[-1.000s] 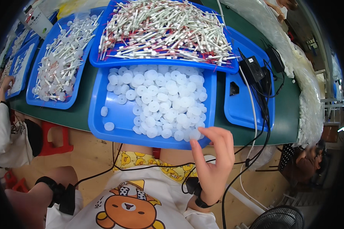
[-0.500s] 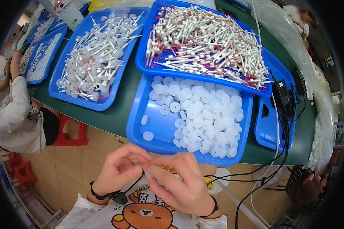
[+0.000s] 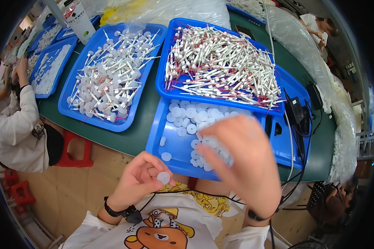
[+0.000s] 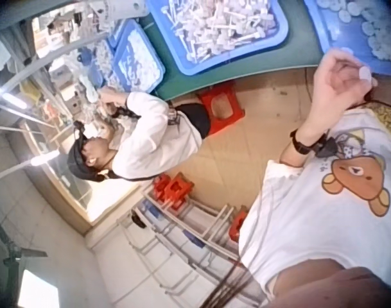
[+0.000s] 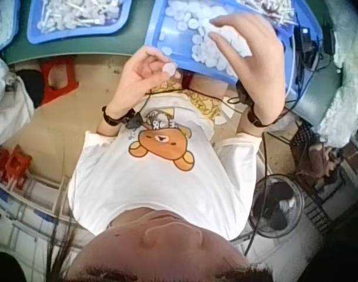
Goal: The person repeatedly picks a white circular cap and a white stick with red and white wires from blue trays, then presses the cap onto the stick end. The assembled units are placed into a tray. The person continues this assembly cycle throughout the clip.
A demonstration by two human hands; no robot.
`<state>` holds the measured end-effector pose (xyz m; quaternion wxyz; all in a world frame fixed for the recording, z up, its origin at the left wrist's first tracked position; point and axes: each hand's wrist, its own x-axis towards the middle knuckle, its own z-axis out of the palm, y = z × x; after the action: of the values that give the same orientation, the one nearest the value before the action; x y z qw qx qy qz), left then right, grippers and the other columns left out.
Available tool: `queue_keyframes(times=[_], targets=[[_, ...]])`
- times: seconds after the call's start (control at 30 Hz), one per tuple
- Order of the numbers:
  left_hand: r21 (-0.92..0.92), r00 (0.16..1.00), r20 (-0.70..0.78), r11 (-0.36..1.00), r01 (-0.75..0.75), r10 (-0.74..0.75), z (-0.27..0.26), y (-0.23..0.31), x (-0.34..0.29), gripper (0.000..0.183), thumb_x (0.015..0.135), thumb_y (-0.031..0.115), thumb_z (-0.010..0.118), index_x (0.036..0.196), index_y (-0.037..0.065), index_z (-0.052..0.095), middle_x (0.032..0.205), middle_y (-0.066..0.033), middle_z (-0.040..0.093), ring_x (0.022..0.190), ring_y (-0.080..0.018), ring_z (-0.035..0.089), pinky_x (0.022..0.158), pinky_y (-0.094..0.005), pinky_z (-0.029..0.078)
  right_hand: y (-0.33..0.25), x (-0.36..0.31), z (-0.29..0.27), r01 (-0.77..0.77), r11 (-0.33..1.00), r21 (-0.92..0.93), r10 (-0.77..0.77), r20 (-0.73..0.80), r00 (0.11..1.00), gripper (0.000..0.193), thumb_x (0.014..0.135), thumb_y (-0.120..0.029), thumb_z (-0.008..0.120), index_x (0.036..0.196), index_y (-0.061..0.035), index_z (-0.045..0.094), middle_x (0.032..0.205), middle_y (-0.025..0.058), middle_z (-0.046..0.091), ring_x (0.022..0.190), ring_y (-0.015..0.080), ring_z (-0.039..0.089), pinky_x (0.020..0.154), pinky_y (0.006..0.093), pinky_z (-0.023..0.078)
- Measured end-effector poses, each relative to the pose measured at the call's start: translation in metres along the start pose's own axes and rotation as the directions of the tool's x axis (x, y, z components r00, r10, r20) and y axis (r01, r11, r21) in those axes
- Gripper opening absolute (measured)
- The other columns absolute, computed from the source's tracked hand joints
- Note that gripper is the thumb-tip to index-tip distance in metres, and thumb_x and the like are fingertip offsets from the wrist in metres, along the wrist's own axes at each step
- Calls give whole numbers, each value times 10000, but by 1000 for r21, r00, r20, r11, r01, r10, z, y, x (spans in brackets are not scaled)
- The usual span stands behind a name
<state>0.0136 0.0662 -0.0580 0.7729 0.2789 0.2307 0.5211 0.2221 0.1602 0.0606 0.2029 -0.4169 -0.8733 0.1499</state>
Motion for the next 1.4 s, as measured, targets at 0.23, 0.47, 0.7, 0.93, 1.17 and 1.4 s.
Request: queue_keyframes(times=[0.23,0.47,0.7,0.93,1.17,1.4], targets=[[32,1000,-21,999,-8,8,1,-7,3,312,863,-141,646,1119,-11,524,1098,-106,611,1053,-212,660,894,-330,565,73,72,17,-15,966,-258,60,168,984,106,786,-31,713,888,-8,694,877,131,681,857,294,661,767,383,513],[26,998,-21,998,-60,60,-1,-11,3,300,862,-140,648,1113,-16,540,1113,-105,599,1046,-208,661,892,-326,565,83,82,23,141,925,-354,-55,241,969,48,792,-57,708,809,-16,689,801,120,645,835,299,643,736,393,515],[61,999,-41,998,-15,17,4,-4,4,272,893,-98,632,1133,-13,536,1158,-121,585,1060,-209,651,899,-333,544,77,71,10,47,958,-283,-55,-22,998,72,838,-14,661,862,15,600,841,137,613,828,313,618,729,382,502],[-45,998,11,997,-65,66,8,4,4,236,953,-9,557,1184,-8,510,1251,-178,564,1082,-237,631,962,-380,497,-23,0,-17,-24,999,-38,13,-268,963,160,782,77,664,907,7,593,962,140,652,854,320,666,722,359,522],[-102,995,88,994,-36,46,29,-2,10,246,923,-63,574,1151,8,516,1236,-160,552,1058,-233,636,926,-373,510,-49,-84,43,84,806,586,274,-496,824,179,979,-124,580,983,-1,450,932,168,575,689,269,675,628,369,599],[-123,999,46,992,17,-11,30,-17,14,235,870,-100,634,986,48,493,1156,-134,551,965,-220,650,862,-352,528,-41,-109,60,208,426,881,470,-412,781,158,1000,-29,481,1109,26,380,1062,286,596,895,372,704,790,468,611]])
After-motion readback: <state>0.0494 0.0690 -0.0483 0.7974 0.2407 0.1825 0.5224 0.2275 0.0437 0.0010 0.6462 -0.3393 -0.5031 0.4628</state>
